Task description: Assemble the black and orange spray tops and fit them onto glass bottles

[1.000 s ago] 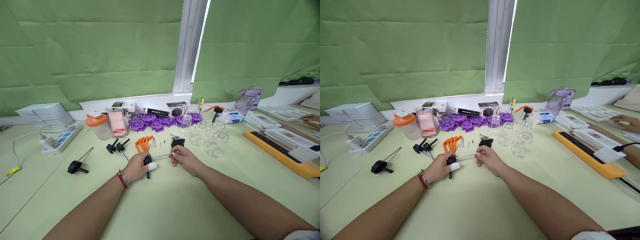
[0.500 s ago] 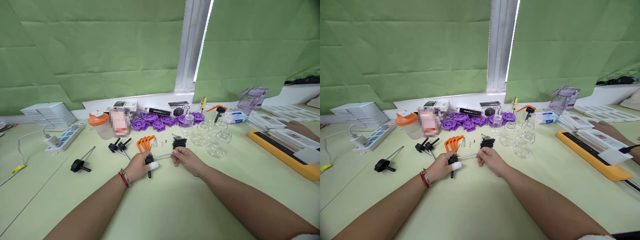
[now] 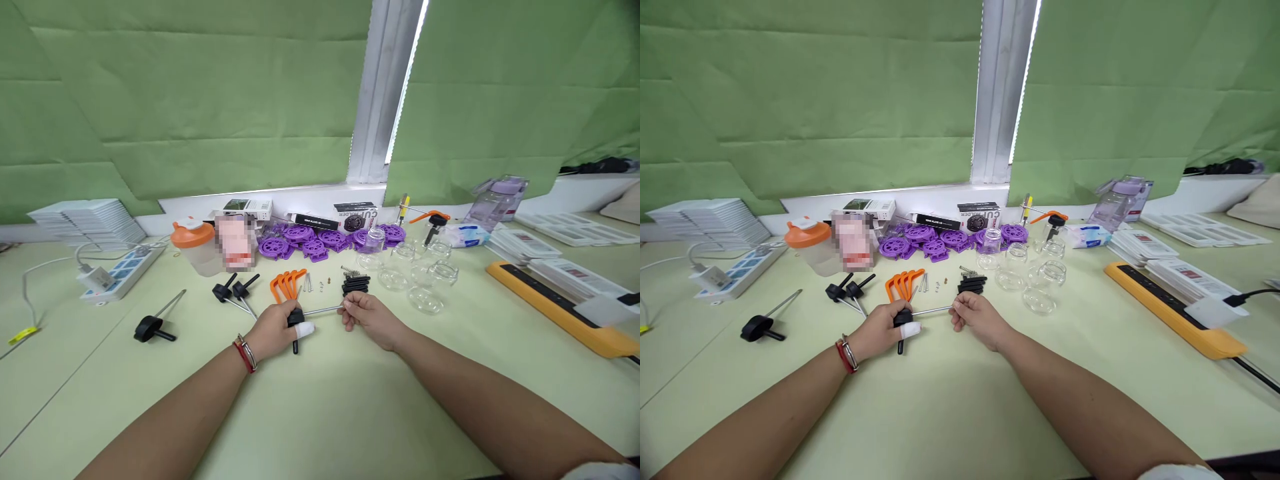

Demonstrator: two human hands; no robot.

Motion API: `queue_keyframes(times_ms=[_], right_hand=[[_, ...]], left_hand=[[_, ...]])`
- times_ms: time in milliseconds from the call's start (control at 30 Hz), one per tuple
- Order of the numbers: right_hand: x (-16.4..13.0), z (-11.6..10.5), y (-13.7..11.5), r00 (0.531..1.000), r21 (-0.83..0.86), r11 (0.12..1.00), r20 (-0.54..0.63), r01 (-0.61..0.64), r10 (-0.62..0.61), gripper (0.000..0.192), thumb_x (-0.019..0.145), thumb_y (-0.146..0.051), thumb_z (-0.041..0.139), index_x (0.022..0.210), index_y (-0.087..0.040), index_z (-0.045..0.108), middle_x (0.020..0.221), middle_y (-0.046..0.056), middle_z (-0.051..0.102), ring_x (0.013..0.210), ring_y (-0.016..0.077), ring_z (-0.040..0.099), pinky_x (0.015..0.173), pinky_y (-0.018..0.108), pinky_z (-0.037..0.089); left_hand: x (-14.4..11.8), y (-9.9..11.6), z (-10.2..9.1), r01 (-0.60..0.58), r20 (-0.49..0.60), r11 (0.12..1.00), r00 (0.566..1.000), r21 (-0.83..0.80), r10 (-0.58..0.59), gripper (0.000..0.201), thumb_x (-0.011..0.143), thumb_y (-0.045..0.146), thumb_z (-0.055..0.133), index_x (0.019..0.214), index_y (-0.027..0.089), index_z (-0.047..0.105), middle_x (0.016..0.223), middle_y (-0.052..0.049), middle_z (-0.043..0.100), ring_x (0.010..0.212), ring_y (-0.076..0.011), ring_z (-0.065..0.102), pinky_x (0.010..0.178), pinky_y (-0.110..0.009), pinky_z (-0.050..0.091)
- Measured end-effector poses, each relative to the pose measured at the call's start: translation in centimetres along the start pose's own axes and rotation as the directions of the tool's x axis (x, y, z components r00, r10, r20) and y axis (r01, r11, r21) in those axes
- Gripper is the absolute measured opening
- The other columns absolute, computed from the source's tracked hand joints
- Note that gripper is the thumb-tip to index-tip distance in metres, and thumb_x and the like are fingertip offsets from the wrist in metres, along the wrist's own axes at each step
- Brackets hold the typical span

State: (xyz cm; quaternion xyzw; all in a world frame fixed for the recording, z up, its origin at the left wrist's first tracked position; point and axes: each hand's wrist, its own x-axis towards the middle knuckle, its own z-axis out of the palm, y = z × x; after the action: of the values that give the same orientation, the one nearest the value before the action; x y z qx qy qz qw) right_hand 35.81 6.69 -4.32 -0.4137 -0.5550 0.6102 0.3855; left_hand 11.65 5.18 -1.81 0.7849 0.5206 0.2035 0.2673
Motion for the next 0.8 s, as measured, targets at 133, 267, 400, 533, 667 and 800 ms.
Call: queue_keyframes(times_ms=[133, 267, 400, 533, 667, 800], right_hand=[[0.02, 0.12, -0.13, 1.000, -0.011, 1.000, -0.005, -0.009, 0.009, 0.034, 0.081, -0.049, 0.055, 0.076, -0.016, 0.054, 0.066, 0.001, 0.059, 0.056, 0.0113, 0.055, 0.060, 0.028, 0.043], [-0.05, 0.19, -0.22, 1.000, 0.016, 1.000, -0.018, -0.003, 0.004, 0.033, 0.080, -0.049, 0.057, 0.079, -0.016, 0.053, 0.070, 0.002, 0.060, 0.056, 0.0110, 0.055, 0.060, 0.029, 0.044], [-0.09, 0.10, 0.00, 1.000, 0.056, 0.998, -0.001, 0.019, -0.019, 0.031, 0.075, -0.044, 0.065, 0.086, -0.018, 0.051, 0.072, 0.000, 0.060, 0.059, 0.0115, 0.055, 0.061, 0.029, 0.045], [0.03, 0.01, 0.17, 1.000, 0.023, 1.000, 0.009, 0.016, -0.016, 0.028, 0.076, -0.042, 0.063, 0.080, -0.017, 0.051, 0.068, 0.000, 0.059, 0.056, 0.0109, 0.055, 0.061, 0.029, 0.043], [0.07, 0.08, 0.05, 1.000, 0.019, 1.000, 0.003, -0.002, 0.001, 0.028, 0.075, -0.043, 0.063, 0.078, -0.017, 0.051, 0.066, 0.000, 0.060, 0.055, 0.0113, 0.055, 0.060, 0.029, 0.043], [-0.03, 0.24, -0.19, 1.000, 0.021, 1.000, 0.005, -0.009, 0.009, 0.028, 0.075, -0.043, 0.063, 0.076, -0.017, 0.052, 0.065, 0.000, 0.060, 0.054, 0.0118, 0.055, 0.060, 0.029, 0.043]], left_hand=[[-0.05, 0.04, -0.01, -0.009, -0.002, 1.000, 1.000, 0.011, 0.009, 0.041, 0.074, 0.058, 0.054, 0.085, 0.019, 0.056, 0.069, 0.002, 0.054, 0.061, -0.0137, 0.047, 0.055, -0.024, 0.035], [-0.14, 0.11, -0.03, -0.010, -0.003, 1.000, 1.000, 0.021, 0.010, 0.041, 0.075, 0.058, 0.053, 0.086, 0.018, 0.056, 0.069, 0.002, 0.054, 0.062, -0.0136, 0.047, 0.055, -0.023, 0.034], [-0.15, 0.16, -0.06, -0.007, -0.002, 1.000, 1.000, 0.027, 0.008, 0.040, 0.075, 0.057, 0.053, 0.086, 0.018, 0.056, 0.070, 0.001, 0.055, 0.062, -0.0138, 0.047, 0.055, -0.023, 0.034], [-0.12, 0.12, -0.06, -0.012, -0.008, 0.999, 1.000, 0.033, 0.012, 0.042, 0.075, 0.058, 0.053, 0.085, 0.018, 0.056, 0.069, 0.001, 0.055, 0.062, -0.0139, 0.047, 0.055, -0.023, 0.034], [-0.08, -0.05, -0.01, -0.017, -0.009, 0.999, 1.000, 0.043, 0.017, 0.040, 0.075, 0.057, 0.053, 0.085, 0.018, 0.056, 0.068, 0.001, 0.055, 0.061, -0.0137, 0.047, 0.055, -0.024, 0.034], [-0.11, -0.18, 0.06, -0.012, -0.013, 0.997, 1.000, 0.076, 0.014, 0.040, 0.075, 0.056, 0.054, 0.087, 0.019, 0.056, 0.070, 0.000, 0.057, 0.063, -0.0151, 0.049, 0.056, -0.025, 0.035]])
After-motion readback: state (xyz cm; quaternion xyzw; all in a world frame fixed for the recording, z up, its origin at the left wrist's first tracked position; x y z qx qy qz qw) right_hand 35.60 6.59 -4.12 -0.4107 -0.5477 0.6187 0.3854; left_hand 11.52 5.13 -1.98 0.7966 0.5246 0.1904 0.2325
